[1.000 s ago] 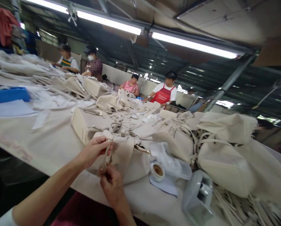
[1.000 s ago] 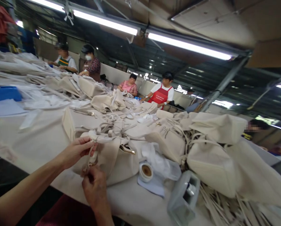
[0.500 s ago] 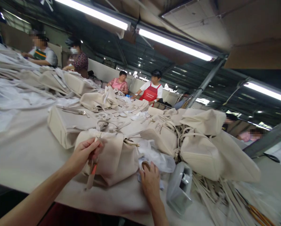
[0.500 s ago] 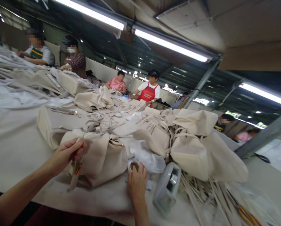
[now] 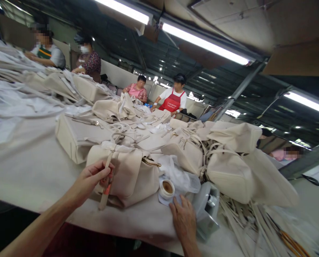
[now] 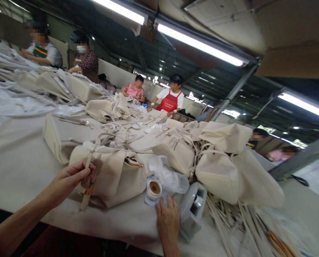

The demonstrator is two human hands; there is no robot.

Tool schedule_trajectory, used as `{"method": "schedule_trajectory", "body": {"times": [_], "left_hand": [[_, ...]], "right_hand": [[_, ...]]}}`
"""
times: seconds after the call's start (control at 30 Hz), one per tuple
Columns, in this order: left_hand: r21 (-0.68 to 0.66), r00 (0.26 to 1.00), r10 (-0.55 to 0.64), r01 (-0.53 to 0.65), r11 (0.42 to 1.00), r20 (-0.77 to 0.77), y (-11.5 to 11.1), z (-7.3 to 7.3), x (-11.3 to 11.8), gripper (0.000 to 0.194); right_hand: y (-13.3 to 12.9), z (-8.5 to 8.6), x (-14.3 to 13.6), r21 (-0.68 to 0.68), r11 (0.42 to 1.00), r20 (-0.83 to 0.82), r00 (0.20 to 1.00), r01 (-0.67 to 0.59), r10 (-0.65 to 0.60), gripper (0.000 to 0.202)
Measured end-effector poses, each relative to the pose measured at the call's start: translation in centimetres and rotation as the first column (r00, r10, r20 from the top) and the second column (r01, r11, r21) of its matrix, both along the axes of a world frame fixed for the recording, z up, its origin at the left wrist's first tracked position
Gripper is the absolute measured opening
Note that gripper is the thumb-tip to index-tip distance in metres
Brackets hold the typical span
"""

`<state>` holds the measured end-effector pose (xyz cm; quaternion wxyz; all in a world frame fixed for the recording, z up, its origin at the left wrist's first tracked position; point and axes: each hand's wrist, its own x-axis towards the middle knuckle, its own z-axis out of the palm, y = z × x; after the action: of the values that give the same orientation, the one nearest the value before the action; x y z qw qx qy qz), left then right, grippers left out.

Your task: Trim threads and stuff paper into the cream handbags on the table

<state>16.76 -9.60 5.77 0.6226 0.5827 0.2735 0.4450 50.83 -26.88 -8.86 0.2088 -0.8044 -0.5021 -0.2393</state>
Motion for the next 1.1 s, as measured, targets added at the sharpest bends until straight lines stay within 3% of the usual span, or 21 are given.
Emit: {"method": "schedule_trajectory", "body": {"times": [0.2, 0.33, 0.47, 0.63, 0.7, 0.77, 0.83, 0.93, 1.0, 1.1], "left_hand": [[-0.032, 1.0, -0.011, 0.012, 0.999, 0.013, -0.2, 0.2, -0.1, 0.044], [-0.043, 0.999, -0.039, 0.038, 0.998, -0.031, -0.3, 0.6, -0.3, 0.043], [0.015, 0.997, -0.024, 0.025, 1.0, -0.074, 0.0, 0.7, 0.1, 0.038], [0.04, 0.998, -0.048, 0.05, 0.998, -0.051, 0.0, 0.2, 0.3, 0.036], [0.04, 0.997, -0.072, 0.074, 0.996, -0.035, -0.1, 0.2, 0.2, 0.036], [0.029, 0.997, -0.083, 0.083, 0.996, -0.004, -0.3, 0.3, 0.3, 0.036], [0.013, 0.997, -0.077, 0.076, 0.997, 0.023, -0.3, 0.5, 0.4, 0.038], [0.002, 0.999, -0.051, 0.05, 0.999, 0.021, -0.5, 0.9, 0.7, 0.04], [-0.039, 0.999, -0.048, 0.048, 0.998, -0.004, -0.8, 1.1, 0.6, 0.041], [-0.121, 0.998, -0.061, 0.058, 0.991, -0.025, -1.8, 0.9, 0.2, 0.044]], "right_hand": [[0.0, 0.8, -0.6, 0.073, 0.996, -0.131, 0.99, -0.041, 0.05, 0.042], [-0.7, 2.3, -0.3, 0.175, 0.982, -0.27, 0.956, -0.071, 0.118, 0.048], [-0.7, 5.2, 0.0, 0.018, 0.999, -0.355, 0.934, 0.035, -0.026, 0.038], [-2.0, 8.5, 0.4, -0.143, 0.985, -0.208, 0.97, 0.096, -0.125, 0.026], [-3.7, 9.6, 0.5, -0.115, 0.98, -0.177, 0.967, 0.165, -0.184, 0.027], [-5.5, 10.4, 0.2, 0.067, 0.97, -0.269, 0.94, 0.235, -0.209, 0.028], [-6.5, 10.7, -0.9, 0.315, 0.902, -0.498, 0.86, 0.296, -0.109, 0.035], [-6.1, 9.4, -4.4, 0.527, 0.763, -0.77, 0.59, 0.374, 0.243, 0.046], [-4.8, 7.7, -7.3, 0.629, 0.696, -0.754, 0.49, 0.346, 0.438, 0.043], [-2.6, 5.4, -11.6, 0.778, 0.596, -0.603, 0.498, 0.198, 0.622, 0.029]]}}
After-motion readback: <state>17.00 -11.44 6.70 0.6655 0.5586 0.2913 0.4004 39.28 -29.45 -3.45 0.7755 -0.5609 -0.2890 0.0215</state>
